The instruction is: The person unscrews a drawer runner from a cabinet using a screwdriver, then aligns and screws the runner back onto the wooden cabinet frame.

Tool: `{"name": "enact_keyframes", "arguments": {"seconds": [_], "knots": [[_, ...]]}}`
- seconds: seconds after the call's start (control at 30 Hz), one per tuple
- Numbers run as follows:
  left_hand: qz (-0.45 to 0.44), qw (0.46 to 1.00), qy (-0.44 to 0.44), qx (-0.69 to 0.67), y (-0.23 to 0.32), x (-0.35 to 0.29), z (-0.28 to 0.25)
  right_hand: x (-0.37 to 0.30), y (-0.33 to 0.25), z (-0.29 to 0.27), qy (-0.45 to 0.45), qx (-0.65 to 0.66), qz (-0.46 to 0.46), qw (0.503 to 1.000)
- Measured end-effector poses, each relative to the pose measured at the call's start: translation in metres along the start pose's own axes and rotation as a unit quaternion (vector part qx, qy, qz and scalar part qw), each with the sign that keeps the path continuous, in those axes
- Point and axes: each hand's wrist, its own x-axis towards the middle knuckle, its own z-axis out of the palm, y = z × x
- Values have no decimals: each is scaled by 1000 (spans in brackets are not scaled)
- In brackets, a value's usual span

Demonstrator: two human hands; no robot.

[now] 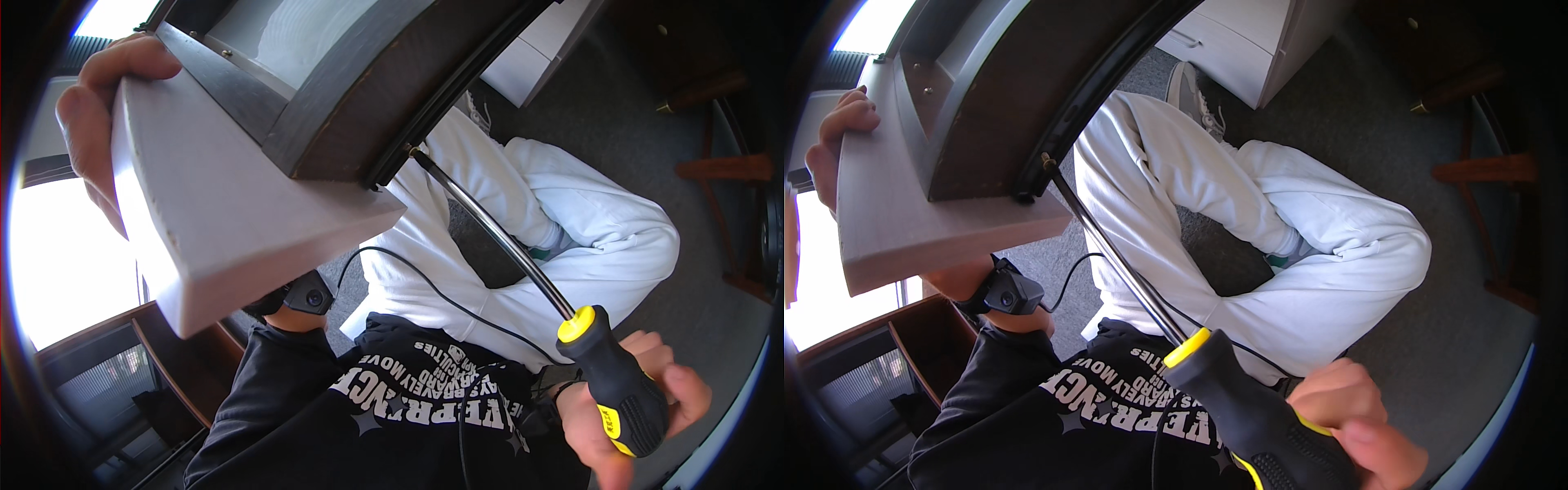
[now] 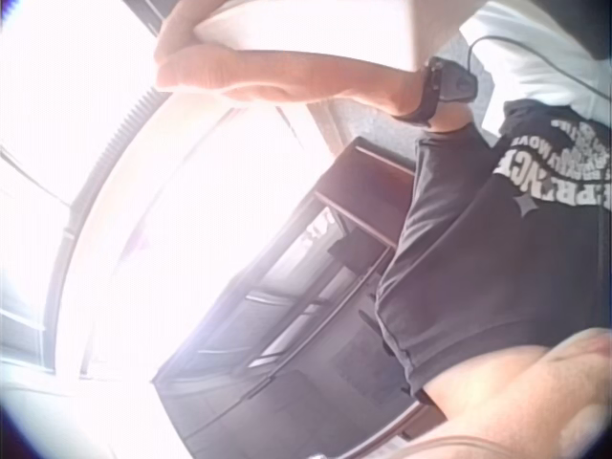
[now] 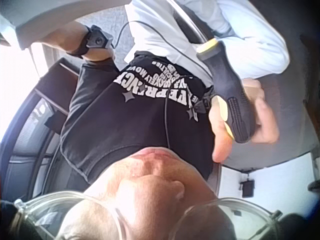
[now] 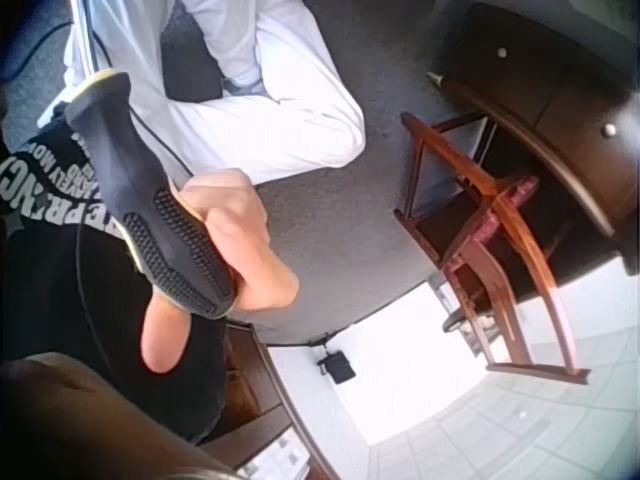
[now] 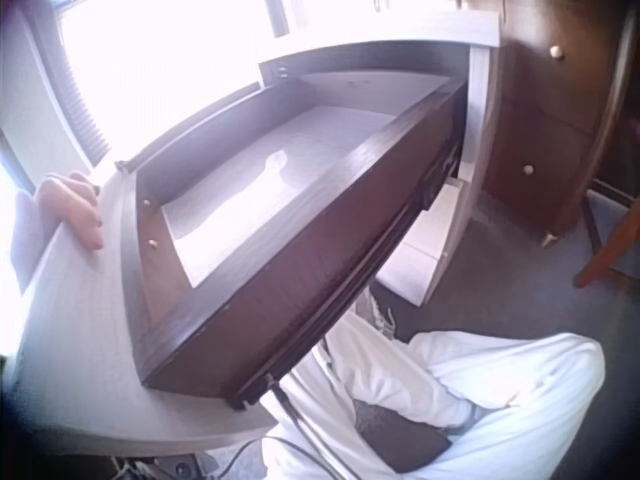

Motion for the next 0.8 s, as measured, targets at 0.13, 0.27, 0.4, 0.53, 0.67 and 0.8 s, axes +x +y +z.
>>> {"name": "enact_keyframes", "arguments": {"seconds": [0.13,0.27,0.4,0.53,0.67,0.8], "knots": [[5,1000,2,-6,-3,1,3,-2,-20,-27,-126,-9,107,986],[2,1000,9,20,-4,1,1,25,-16,-16,-188,34,93,977],[10,999,32,3,-6,0,3,26,-20,-11,-159,17,97,982],[-28,998,54,35,10,1,15,25,-13,-14,-172,21,52,983],[-80,984,132,85,23,0,36,28,-18,-23,-122,13,24,992],[-124,978,161,46,29,3,40,27,-16,-17,6,39,88,995]]}}
